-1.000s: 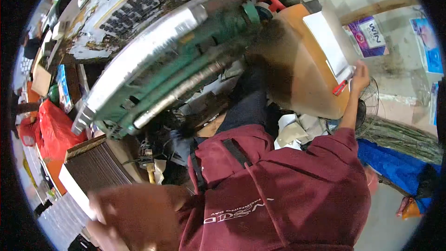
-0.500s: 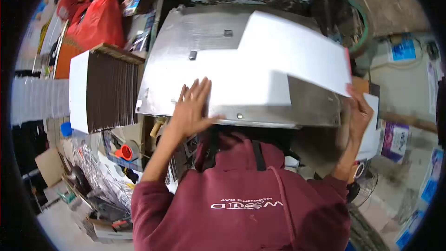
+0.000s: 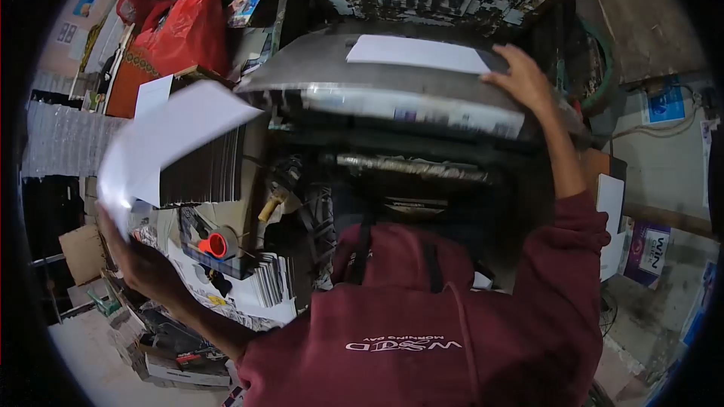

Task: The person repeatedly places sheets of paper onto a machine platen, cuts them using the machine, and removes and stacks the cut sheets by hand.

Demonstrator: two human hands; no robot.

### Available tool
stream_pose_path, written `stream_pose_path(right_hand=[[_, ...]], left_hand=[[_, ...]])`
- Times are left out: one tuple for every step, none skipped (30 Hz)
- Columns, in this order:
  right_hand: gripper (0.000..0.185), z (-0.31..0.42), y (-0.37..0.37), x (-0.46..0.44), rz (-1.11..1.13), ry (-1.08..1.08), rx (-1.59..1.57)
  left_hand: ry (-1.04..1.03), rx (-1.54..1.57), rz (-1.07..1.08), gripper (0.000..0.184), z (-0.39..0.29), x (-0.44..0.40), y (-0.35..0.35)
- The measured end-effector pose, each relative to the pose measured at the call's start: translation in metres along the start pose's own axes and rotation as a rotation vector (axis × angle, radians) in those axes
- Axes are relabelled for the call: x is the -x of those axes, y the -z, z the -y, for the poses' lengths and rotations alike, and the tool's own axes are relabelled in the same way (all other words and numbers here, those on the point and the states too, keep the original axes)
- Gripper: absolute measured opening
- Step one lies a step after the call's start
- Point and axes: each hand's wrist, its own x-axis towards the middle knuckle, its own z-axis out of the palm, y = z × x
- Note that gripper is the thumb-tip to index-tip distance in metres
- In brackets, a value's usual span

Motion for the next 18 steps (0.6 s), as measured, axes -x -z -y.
stream_pose_path(right_hand=[[0.047,0.011,0.01,-0.007,-0.077,0.022,0.035],[0.049,0.039,0.034,-0.015,-0.039,-0.117,-0.134],[0.047,0.057,0.052,-0.012,-0.15,-0.157,-0.182],[0.045,0.072,0.062,-0.002,-0.255,-0.194,-0.235],[0.042,0.073,0.066,0.01,-0.321,-0.175,-0.209],[0.04,0.066,0.072,0.026,-0.387,-0.158,-0.182],[0.039,0.06,0.076,0.043,-0.371,-0.222,-0.108],[0.038,0.05,0.08,0.063,-0.361,-0.291,-0.028],[0.037,0.023,0.078,0.089,-0.349,-0.343,-0.011],[0.036,-0.01,0.075,0.12,-0.339,-0.398,0.011],[0.036,-0.035,0.082,0.151,-0.235,-0.586,0.151],[0.041,-0.065,0.086,0.191,-0.218,-0.712,0.165],[0.055,-0.116,0.088,0.245,-0.224,-0.849,0.304],[0.068,-0.172,0.092,0.31,-0.304,-0.76,0.438],[0.076,-0.213,0.103,0.38,-0.3,-0.801,0.594],[0.077,-0.223,0.116,0.427,-0.149,-1.038,0.783],[0.078,-0.221,0.126,0.46,-0.045,-1.366,0.799],[0.08,-0.182,0.128,0.466,-0.079,-1.416,0.896]], left_hand=[[0.053,-0.111,-0.054,0.045,0.011,-0.005,-0.004],[0.107,-0.229,-0.106,0.043,0.027,-0.009,-0.014],[-0.033,-0.312,-0.146,0.044,0.067,-0.008,-0.038],[-0.07,-0.347,-0.099,0.049,0.099,-0.002,-0.063],[-0.038,-0.375,-0.013,0.058,0.112,0.003,-0.086],[0.009,-0.341,0.017,0.066,0.153,0.019,-0.128],[-0.002,-0.317,0.112,0.07,0.179,0.029,-0.155],[0.034,-0.293,0.176,0.072,0.183,0.039,-0.171],[0.09,-0.25,0.233,0.071,0.179,0.042,-0.176],[0.145,-0.203,0.291,0.07,0.172,0.045,-0.179],[0.157,-0.196,0.272,0.07,0.169,0.044,-0.181],[0.17,-0.188,0.255,0.07,0.166,0.042,-0.181],[0.187,-0.18,0.237,0.07,0.163,0.042,-0.181],[0.167,-0.156,0.197,0.07,0.159,0.042,-0.18],[0.145,-0.135,0.156,0.07,0.156,0.04,-0.178],[0.121,-0.115,0.113,0.07,0.154,0.039,-0.177],[0.16,-0.071,0.119,0.063,0.157,0.042,-0.179],[0.171,-0.059,0.159,0.059,0.165,0.045,-0.184]])
